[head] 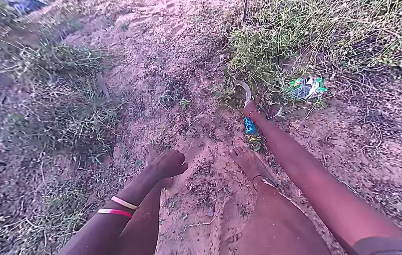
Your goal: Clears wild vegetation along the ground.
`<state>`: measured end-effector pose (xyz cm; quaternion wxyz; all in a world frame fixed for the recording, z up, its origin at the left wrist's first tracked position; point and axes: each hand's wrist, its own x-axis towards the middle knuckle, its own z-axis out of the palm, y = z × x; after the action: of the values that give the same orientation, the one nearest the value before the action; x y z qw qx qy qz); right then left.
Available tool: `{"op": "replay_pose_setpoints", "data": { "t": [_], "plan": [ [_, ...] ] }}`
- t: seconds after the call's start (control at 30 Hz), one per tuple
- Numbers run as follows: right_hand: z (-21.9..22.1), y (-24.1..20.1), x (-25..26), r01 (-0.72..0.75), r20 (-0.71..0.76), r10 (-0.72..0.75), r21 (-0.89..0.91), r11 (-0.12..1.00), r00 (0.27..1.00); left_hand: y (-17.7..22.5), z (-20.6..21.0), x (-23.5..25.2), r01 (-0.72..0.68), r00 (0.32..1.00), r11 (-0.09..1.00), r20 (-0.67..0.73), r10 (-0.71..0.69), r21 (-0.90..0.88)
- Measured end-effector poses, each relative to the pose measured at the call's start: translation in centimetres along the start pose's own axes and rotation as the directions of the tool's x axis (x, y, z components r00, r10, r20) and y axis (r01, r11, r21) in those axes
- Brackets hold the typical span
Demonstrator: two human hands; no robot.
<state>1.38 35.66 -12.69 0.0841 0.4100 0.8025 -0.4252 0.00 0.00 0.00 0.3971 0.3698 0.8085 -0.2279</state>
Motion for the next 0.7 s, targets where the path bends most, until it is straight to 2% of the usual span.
{"op": "replay_pose_setpoints", "data": {
  "t": [0.13,0.27,0.37,0.57,0.7],
  "plan": [
    [1.4,0.9,-0.9,-0.011,-0.045,0.016,0.119,0.993,0.999,0.1,-0.7,-0.7,0.003,1.000,1.000,-0.014,-0.002,0.011],
    [2.3,0.4,-2.2,-0.029,-0.042,0.035,0.151,0.988,0.998,-1.0,-0.6,-0.7,0.015,0.999,1.000,-0.049,-0.017,-0.023],
    [2.0,0.5,-2.8,-0.027,-0.023,0.032,0.169,0.985,0.999,-1.4,-1.1,-0.3,0.014,0.998,1.000,-0.055,-0.012,0.027],
    [2.6,-0.5,-3.9,-0.067,-0.041,0.075,0.176,0.982,0.996,-0.3,-1.7,0.6,-0.104,0.988,0.995,-0.113,0.104,0.001],
    [2.6,-1.7,-4.1,-0.139,-0.011,0.143,0.178,0.974,0.990,0.9,-1.4,1.1,-0.148,0.986,0.987,-0.063,0.152,0.056]
  ]
}}
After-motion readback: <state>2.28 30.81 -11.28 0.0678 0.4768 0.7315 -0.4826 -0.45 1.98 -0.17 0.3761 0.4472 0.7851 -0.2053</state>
